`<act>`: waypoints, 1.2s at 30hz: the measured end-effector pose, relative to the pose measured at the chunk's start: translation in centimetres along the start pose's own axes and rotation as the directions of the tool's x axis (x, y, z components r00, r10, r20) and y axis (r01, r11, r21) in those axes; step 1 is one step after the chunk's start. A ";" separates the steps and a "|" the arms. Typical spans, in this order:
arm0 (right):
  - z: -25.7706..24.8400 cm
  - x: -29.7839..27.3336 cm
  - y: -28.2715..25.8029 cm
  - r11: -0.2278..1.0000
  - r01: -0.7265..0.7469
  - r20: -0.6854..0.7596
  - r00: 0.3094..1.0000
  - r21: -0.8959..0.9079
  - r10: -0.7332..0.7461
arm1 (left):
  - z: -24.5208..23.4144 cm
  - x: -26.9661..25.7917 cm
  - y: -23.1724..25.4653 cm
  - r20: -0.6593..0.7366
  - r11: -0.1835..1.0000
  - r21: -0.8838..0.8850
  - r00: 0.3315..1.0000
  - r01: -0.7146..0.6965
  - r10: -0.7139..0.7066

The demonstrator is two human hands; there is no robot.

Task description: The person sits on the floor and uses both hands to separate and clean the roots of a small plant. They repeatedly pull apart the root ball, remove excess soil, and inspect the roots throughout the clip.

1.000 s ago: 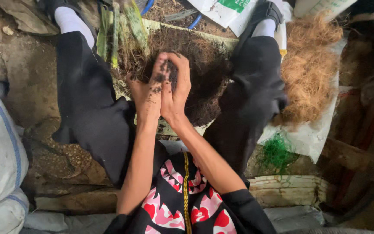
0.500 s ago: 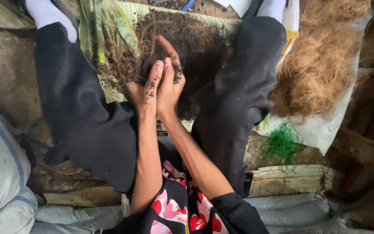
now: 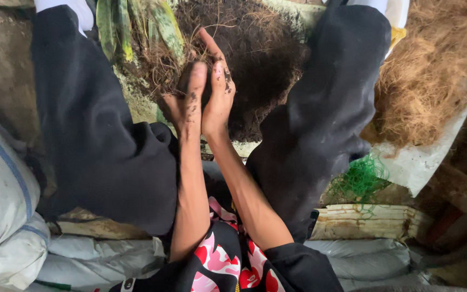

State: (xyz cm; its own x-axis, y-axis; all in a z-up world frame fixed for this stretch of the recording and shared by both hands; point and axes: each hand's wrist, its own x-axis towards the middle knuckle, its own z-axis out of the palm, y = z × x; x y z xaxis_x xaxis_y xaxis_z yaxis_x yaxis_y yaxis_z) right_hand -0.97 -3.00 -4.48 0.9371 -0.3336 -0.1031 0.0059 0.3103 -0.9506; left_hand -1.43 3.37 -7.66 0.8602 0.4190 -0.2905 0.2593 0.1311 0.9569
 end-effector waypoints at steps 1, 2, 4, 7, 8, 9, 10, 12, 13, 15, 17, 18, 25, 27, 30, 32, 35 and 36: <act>0.0 -0.2 0.3 1.000 -0.004 0.006 1.000 0.017 0.004 | -0.2 0.2 -0.4 -0.014 0.999 -0.026 0.999 0.031 -0.031; -0.1 -0.3 0.5 1.000 -0.023 0.012 1.000 0.007 0.023 | -0.2 0.4 -0.9 -0.045 1.000 0.001 0.999 0.024 -0.024; -0.1 -0.3 0.9 0.998 -0.058 0.030 0.998 -0.013 0.058 | -0.1 0.8 -1.6 -0.112 0.999 0.053 0.994 0.008 -0.002; 0.0 -0.2 1.3 0.996 -0.089 0.041 0.995 0.005 0.088 | 0.0 0.5 -2.3 -0.085 0.992 -0.082 0.993 -0.093 0.086; 0.0 -0.3 1.3 0.996 -0.093 0.051 0.994 -0.011 0.093 | -0.2 0.3 -2.3 -0.078 0.991 -0.083 0.992 -0.107 0.101; 0.1 -0.3 1.3 0.995 -0.094 0.061 0.994 -0.024 0.095 | -0.4 0.3 -2.3 -0.069 0.989 -0.085 0.991 -0.124 0.119; 0.1 -0.3 1.4 0.995 -0.094 0.070 0.993 -0.038 0.097 | -0.6 0.3 -2.3 -0.059 0.986 -0.087 0.989 -0.141 0.136; 0.2 -0.5 1.4 0.993 -0.104 0.088 0.991 0.061 0.099 | -1.0 0.6 -2.5 -0.017 0.981 -0.119 0.988 -0.156 0.155; 0.1 -0.4 1.5 0.988 -0.107 0.100 0.990 0.108 0.096 | -1.1 0.9 -2.7 0.003 0.977 -0.138 0.986 -0.164 0.166; 0.0 -0.4 1.5 0.971 -0.211 0.053 0.977 0.117 0.206 | -1.3 1.0 -3.1 0.043 0.958 -0.047 0.958 -0.282 0.284; -0.1 -0.4 1.4 0.910 -0.400 -0.018 0.914 0.112 0.404 | -1.4 0.9 -3.3 -0.005 0.950 -0.025 0.950 -0.311 0.311; -0.1 -0.3 1.5 0.842 -0.528 -0.073 0.841 0.109 0.536 | -1.3 0.8 -3.3 -0.075 0.958 -0.047 0.957 -0.284 0.280; -0.4 -0.3 2.5 0.915 -0.211 0.152 0.974 0.345 0.167 | -0.9 -0.4 0.1 0.065 0.950 0.103 0.955 -0.294 0.288; -0.6 -0.1 3.0 0.834 -0.194 0.189 0.976 0.516 0.110 | -0.8 -1.2 1.2 0.130 0.890 0.186 0.908 -0.417 0.399; -1.2 0.4 3.7 0.893 -0.190 0.147 0.979 0.408 0.141 | 0.6 -1.7 1.2 0.060 0.935 0.118 0.943 -0.333 0.328; -1.4 0.8 4.1 0.936 -0.189 0.123 0.980 0.298 0.158 | 1.3 -1.8 0.5 -0.042 0.943 0.131 0.949 -0.305 0.312; -1.7 1.0 4.5 0.929 -0.211 0.150 0.974 0.305 0.172 | 1.3 -1.7 -0.7 -0.123 0.927 0.210 0.932 -0.311 0.341; -1.7 1.0 4.6 0.915 -0.231 0.158 0.969 0.332 0.188 | 1.2 -1.5 -1.0 -0.090 0.958 0.128 0.960 -0.255 0.267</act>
State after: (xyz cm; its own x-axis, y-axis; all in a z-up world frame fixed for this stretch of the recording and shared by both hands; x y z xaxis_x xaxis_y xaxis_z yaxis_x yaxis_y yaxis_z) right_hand -0.56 -3.43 -9.44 0.9646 -0.1247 -0.2322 -0.0954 0.6563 -0.7485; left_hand -2.47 1.57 -8.18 0.8553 0.5176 -0.0237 0.0858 -0.0964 0.9916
